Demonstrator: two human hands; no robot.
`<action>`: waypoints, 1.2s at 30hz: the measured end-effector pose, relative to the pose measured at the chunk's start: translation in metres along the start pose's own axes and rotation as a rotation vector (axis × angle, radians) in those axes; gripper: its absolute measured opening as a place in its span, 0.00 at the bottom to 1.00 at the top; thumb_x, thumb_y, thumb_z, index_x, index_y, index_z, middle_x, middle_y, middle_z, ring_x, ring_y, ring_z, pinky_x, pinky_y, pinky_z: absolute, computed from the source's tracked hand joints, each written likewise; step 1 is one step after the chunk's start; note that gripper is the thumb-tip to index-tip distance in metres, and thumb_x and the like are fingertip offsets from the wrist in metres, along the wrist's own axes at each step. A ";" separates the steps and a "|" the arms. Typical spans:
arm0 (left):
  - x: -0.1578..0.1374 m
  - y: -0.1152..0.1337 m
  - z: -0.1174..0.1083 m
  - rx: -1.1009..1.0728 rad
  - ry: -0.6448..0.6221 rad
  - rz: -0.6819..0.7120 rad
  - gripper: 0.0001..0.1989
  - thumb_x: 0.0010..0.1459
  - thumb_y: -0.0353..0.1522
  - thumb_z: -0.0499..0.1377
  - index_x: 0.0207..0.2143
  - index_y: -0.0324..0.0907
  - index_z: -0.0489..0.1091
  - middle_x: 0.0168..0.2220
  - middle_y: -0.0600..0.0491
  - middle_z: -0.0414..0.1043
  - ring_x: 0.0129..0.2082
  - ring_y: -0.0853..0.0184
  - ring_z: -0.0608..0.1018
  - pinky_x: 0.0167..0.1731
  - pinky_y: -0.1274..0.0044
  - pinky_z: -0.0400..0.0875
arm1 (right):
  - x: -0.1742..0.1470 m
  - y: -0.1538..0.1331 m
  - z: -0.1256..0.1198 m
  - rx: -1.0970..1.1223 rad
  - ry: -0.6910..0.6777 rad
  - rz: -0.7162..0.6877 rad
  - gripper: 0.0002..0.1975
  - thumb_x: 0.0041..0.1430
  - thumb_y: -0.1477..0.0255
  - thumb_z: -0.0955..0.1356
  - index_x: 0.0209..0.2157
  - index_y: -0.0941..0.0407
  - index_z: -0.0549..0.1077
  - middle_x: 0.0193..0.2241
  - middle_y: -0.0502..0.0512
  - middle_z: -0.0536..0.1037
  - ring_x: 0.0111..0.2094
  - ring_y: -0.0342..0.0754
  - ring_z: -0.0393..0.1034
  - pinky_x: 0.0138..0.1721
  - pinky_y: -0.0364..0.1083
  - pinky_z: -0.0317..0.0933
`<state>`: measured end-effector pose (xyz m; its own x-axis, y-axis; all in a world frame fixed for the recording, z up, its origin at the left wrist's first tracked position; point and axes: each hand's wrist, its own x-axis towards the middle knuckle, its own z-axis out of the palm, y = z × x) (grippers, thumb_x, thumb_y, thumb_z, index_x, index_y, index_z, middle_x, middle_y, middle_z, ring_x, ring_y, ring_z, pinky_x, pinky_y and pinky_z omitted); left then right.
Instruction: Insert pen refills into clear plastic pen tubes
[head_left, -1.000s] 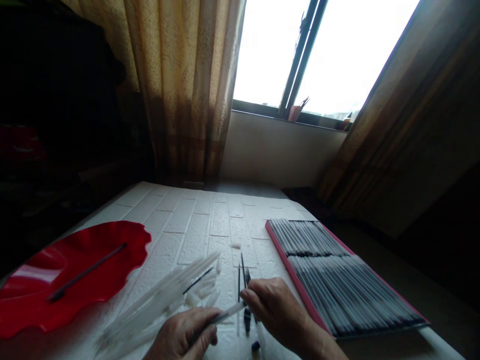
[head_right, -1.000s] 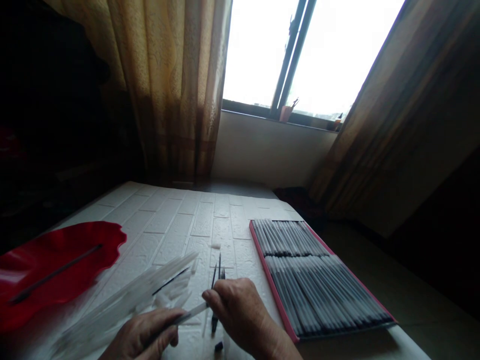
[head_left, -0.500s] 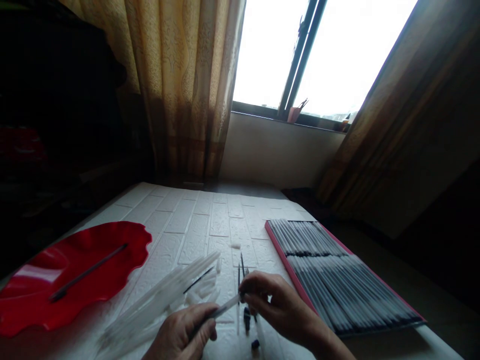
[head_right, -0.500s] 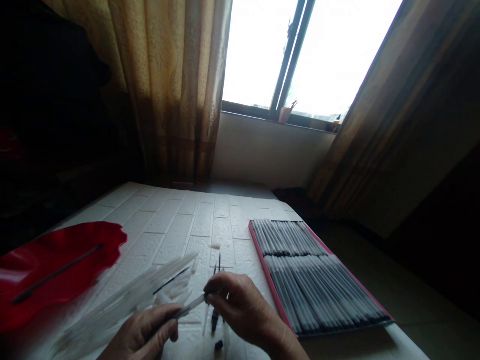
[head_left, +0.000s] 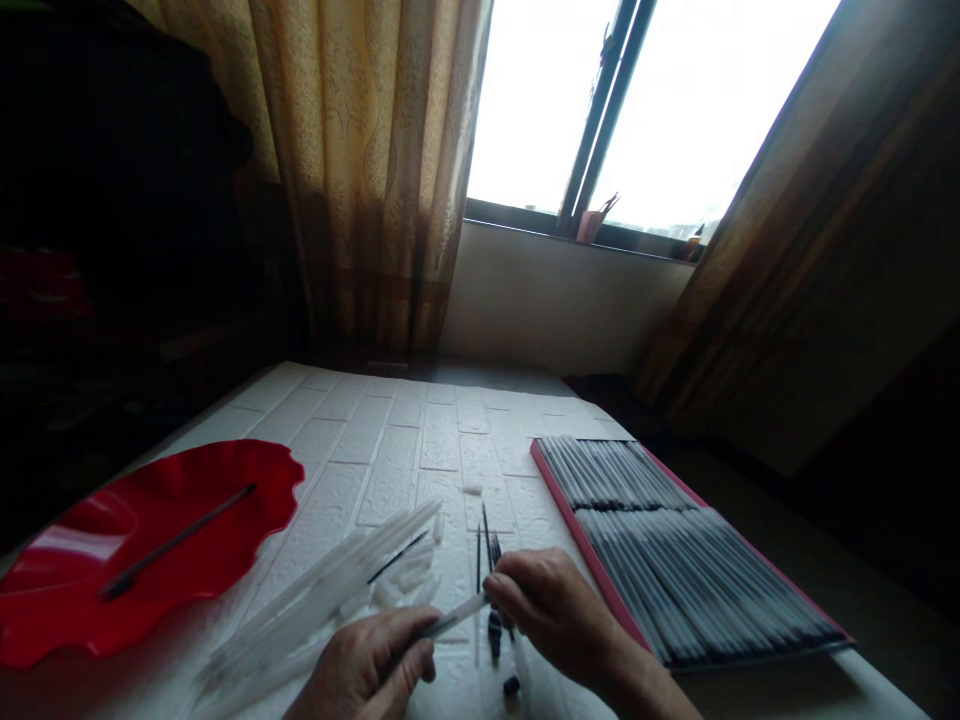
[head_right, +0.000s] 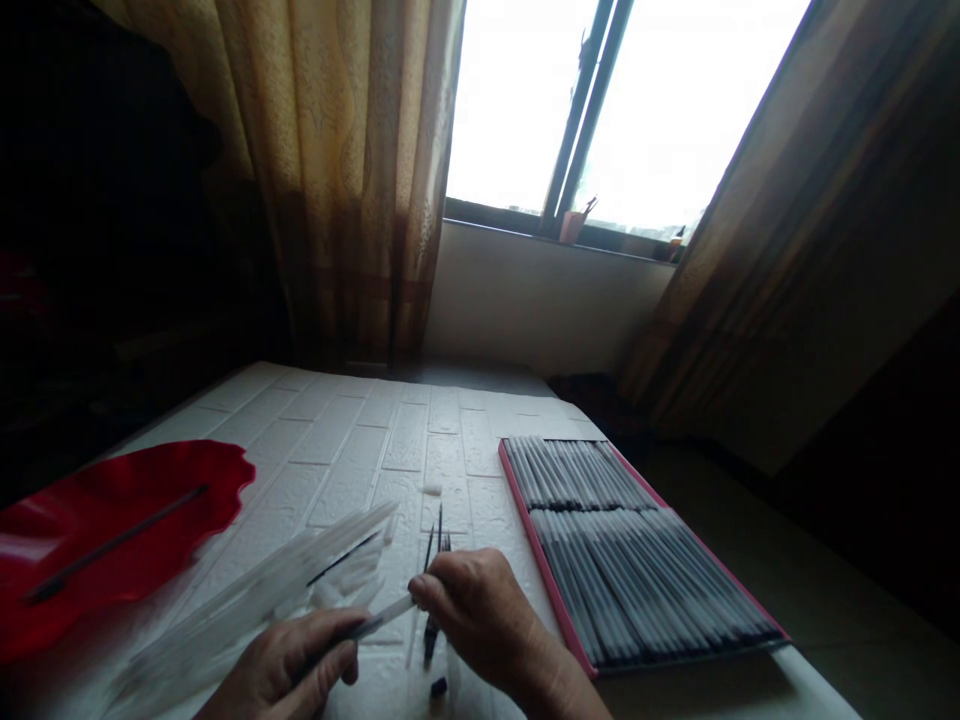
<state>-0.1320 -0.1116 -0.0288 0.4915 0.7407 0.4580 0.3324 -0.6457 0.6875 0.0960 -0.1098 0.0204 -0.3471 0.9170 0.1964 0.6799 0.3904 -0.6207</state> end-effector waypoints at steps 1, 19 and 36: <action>0.000 0.000 0.000 -0.004 0.001 -0.008 0.10 0.62 0.29 0.54 0.41 0.47 0.74 0.26 0.60 0.78 0.25 0.73 0.80 0.29 0.87 0.71 | 0.000 0.000 -0.001 0.016 -0.011 0.007 0.19 0.63 0.70 0.62 0.18 0.57 0.66 0.15 0.45 0.64 0.18 0.39 0.58 0.22 0.40 0.48; 0.001 0.002 -0.001 -0.007 0.001 -0.018 0.09 0.61 0.30 0.54 0.37 0.47 0.74 0.24 0.59 0.78 0.24 0.72 0.80 0.27 0.86 0.71 | -0.002 0.003 -0.010 0.268 -0.066 0.029 0.04 0.57 0.76 0.66 0.33 0.58 0.73 0.23 0.48 0.72 0.23 0.41 0.66 0.24 0.40 0.59; 0.003 0.000 0.000 0.004 -0.044 -0.004 0.08 0.62 0.30 0.54 0.34 0.46 0.73 0.24 0.59 0.77 0.24 0.72 0.80 0.28 0.87 0.70 | 0.000 -0.005 -0.004 -0.035 -0.038 -0.003 0.17 0.63 0.69 0.61 0.19 0.55 0.60 0.16 0.45 0.61 0.19 0.39 0.56 0.23 0.41 0.47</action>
<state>-0.1305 -0.1093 -0.0274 0.5254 0.7346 0.4294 0.3376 -0.6432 0.6873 0.0956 -0.1118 0.0267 -0.3729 0.9125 0.1684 0.7009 0.3960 -0.5932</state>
